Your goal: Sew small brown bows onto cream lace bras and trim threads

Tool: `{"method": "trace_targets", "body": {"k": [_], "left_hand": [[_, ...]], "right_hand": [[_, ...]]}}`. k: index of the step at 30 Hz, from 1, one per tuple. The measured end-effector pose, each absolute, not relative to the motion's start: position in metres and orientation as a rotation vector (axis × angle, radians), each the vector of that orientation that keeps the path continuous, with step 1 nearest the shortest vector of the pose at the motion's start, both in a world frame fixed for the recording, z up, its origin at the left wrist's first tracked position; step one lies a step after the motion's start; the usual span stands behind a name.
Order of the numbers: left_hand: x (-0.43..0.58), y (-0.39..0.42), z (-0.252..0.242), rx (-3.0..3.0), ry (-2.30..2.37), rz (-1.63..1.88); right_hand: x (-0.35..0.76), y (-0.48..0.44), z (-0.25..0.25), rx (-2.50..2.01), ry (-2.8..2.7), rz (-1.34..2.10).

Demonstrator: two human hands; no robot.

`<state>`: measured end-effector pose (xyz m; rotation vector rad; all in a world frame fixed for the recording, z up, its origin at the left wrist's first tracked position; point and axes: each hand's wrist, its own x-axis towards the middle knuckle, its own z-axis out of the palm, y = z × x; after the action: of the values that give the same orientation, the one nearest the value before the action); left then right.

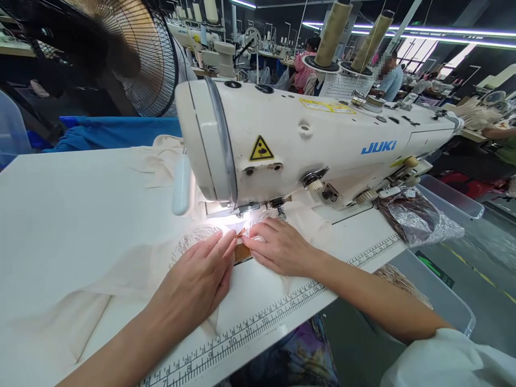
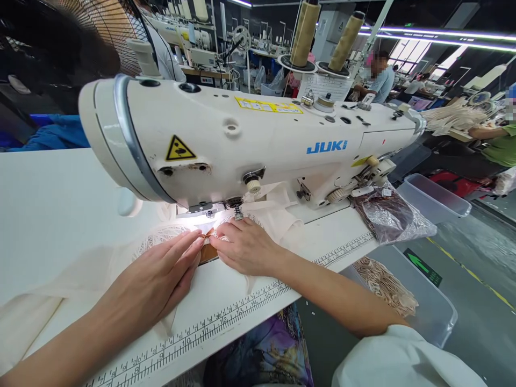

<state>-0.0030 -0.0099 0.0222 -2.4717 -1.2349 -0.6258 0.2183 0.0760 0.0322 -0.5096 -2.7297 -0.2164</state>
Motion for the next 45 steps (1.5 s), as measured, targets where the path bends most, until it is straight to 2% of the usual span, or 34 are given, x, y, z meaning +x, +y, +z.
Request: {"method": "trace_targets", "body": {"k": [15,23,37,45], "left_hand": [[-0.015,0.019,0.019,-2.424,-1.103,-0.474],[-0.023,0.033,0.014,-2.514,-1.221,-0.544],[-0.013,0.026,0.023,-2.575,-1.387,-0.437],[-0.016,0.028,0.016,-2.505,-1.280,-0.508]], "right_hand": [[0.213,0.093,0.040,-0.655,-2.849,-0.291],[0.210,0.102,0.039,-0.778,-2.879,-0.391],[0.210,0.106,0.042,-0.748,-2.903,-0.310],[0.212,0.106,0.041,-0.716,-2.864,-0.330]]}}
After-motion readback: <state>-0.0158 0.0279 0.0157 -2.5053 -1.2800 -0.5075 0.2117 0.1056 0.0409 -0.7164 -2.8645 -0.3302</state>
